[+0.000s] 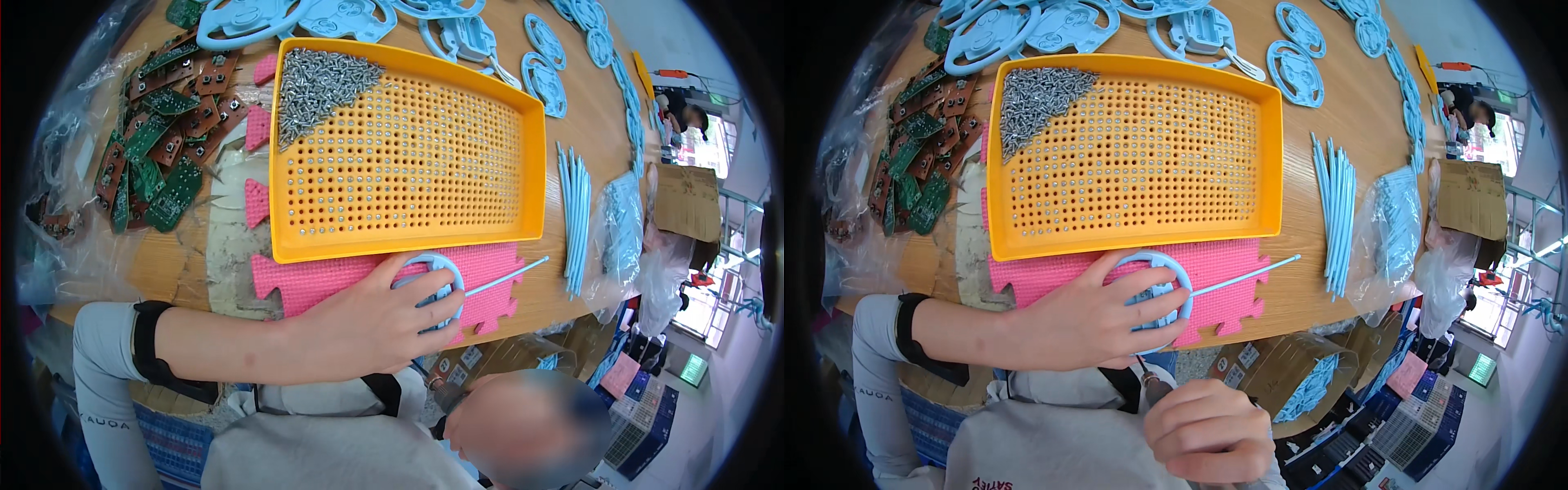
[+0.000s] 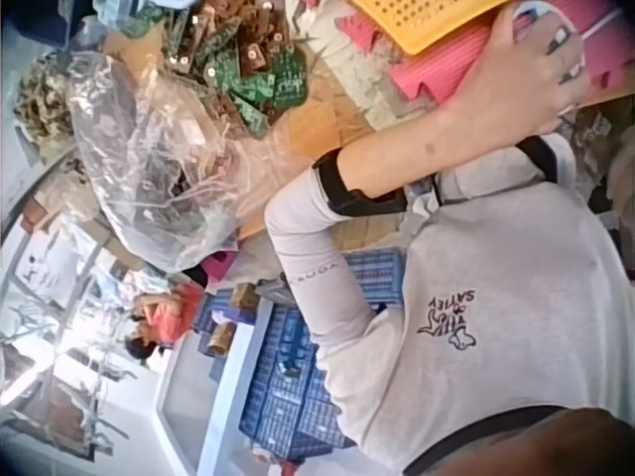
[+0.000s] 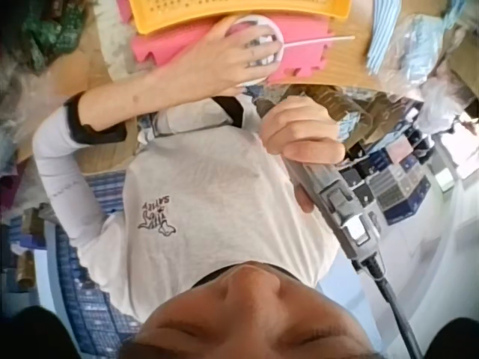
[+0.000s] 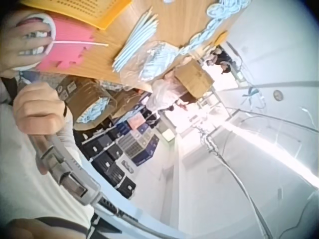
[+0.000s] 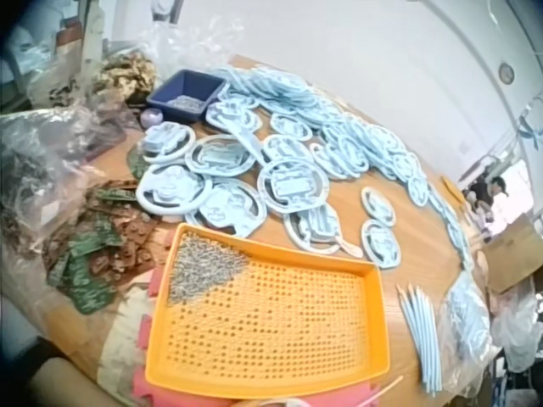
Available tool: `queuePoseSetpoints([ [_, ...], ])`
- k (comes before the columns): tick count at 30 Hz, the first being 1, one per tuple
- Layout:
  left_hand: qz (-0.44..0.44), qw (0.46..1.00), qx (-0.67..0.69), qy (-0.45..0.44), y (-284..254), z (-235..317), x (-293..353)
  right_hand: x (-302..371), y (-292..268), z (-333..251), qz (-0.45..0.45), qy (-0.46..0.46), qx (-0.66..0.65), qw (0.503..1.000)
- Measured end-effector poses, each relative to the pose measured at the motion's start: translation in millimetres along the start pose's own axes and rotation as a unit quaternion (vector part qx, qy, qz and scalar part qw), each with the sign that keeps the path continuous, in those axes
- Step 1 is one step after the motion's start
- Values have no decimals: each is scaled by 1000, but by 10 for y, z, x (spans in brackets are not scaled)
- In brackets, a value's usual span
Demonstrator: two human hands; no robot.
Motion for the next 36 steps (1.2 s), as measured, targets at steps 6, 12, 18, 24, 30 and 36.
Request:
queuePoseSetpoints([
  [6, -17, 999, -30, -3, 50, 6, 23, -26, 117, 42, 7, -26, 36, 999],
  [12, 36, 999, -3, -4, -18, -3, 24, 7, 187, 111, 30, -44, 31, 998],
  [18, -38, 999, -19, -6, 42, -6, 1, -141, 66, 196, -16, -52, -71, 996],
  [24, -75, 997, -29, -11, -11, 6, -48, -190, -70, 183, -64, -69, -115, 989],
  [30, -92, 994, -48, -40, -59, 22, -90, -357, -662, -255, 57, -106, 118, 986],
  [36, -125, 989, -36, -62, -15, 19, -108, -329, -1184, 123, 208, -201, 172, 942],
])
Point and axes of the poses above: each hand's wrist, its own x-axis away from the middle knuckle, its own y-axis out of the palm, z = x × y, the point moved 6 cm from there along -x, towards the middle knuckle, and after that the axes turned 11 degrees about -y, right-handed, at the moved point
